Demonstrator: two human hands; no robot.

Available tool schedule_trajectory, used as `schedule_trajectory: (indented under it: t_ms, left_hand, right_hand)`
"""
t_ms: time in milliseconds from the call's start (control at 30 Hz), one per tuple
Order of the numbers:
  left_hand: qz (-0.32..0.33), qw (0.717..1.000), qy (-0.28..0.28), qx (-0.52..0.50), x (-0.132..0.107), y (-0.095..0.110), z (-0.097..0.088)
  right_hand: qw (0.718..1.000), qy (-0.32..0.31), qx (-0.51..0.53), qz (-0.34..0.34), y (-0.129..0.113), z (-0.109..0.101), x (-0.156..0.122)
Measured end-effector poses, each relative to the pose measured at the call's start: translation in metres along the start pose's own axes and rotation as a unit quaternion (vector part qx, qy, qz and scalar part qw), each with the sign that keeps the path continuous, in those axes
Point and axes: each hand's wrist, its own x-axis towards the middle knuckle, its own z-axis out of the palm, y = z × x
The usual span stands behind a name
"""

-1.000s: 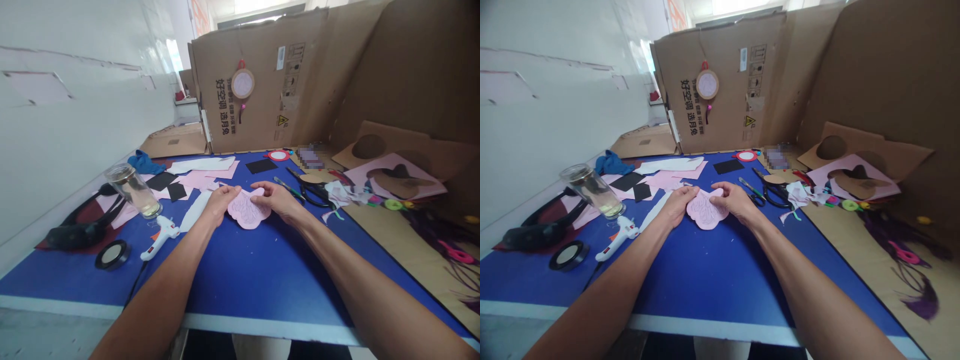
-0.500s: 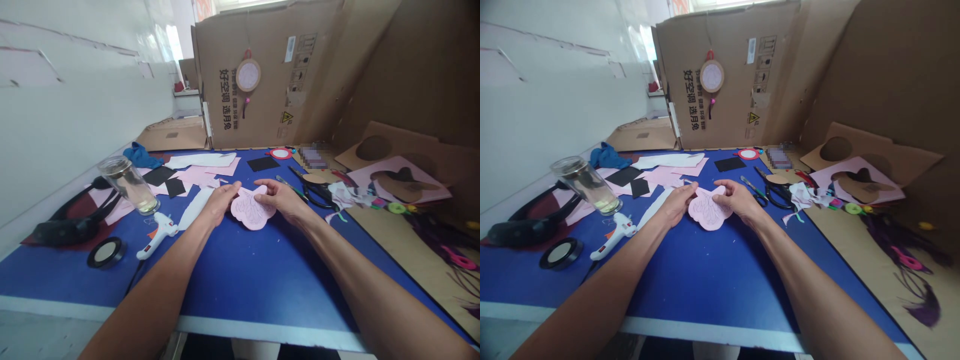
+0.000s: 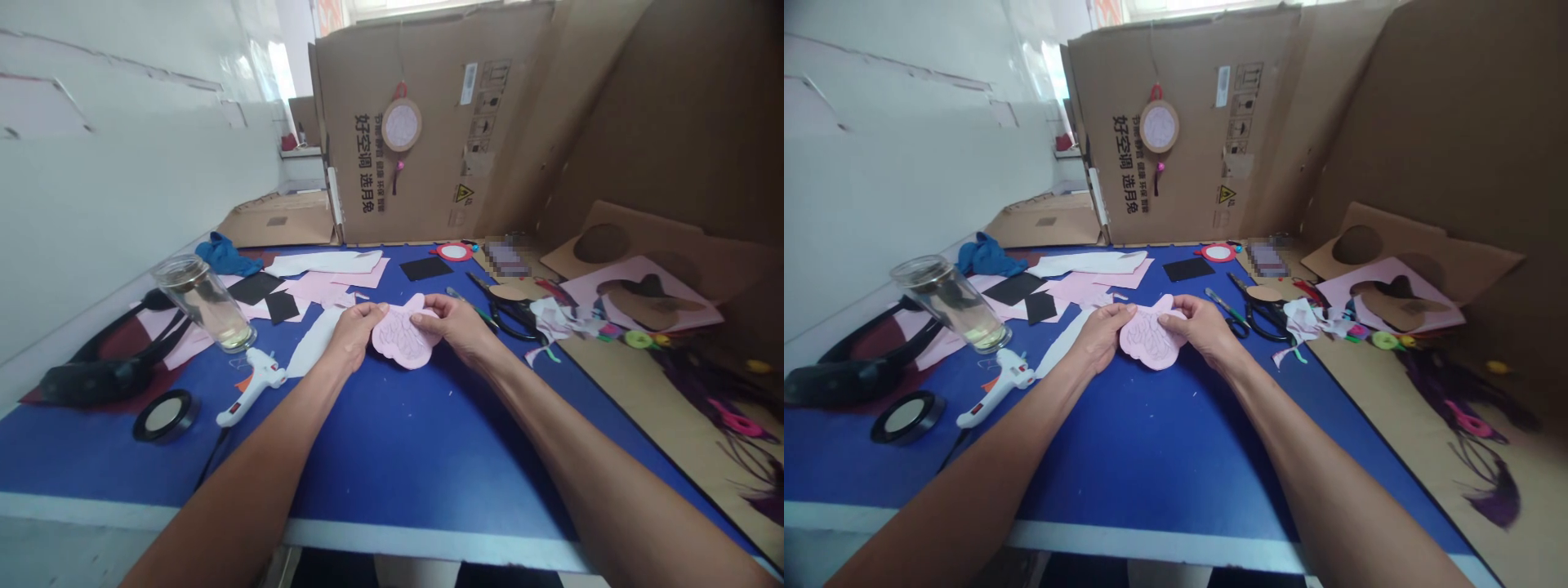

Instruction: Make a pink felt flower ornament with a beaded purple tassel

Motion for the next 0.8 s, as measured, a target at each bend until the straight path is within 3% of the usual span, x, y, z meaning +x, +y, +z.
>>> schedule_trajectory:
  t_ms: [200,567,800]
  left_hand:
    - [-0.016,1.000,-0.010,-0.007,-0.003,0.002,0.003]
    - [-0.028,1.000,-0.006,0.005,-0.009,0.006,0.009]
    - [-0.035,0.999,-0.010,0.027,-0.011,0.004,0.007]
  right_hand:
    - [1.000,-0.020,-0.015,0.006,-0.004,0.003,-0.003]
    - [0.999,0.007,-0.031,0.005,-0.005,0.007,-0.005]
    - [0.999,0.029,-0.010,0.008,-0.001,-0.002,0.001]
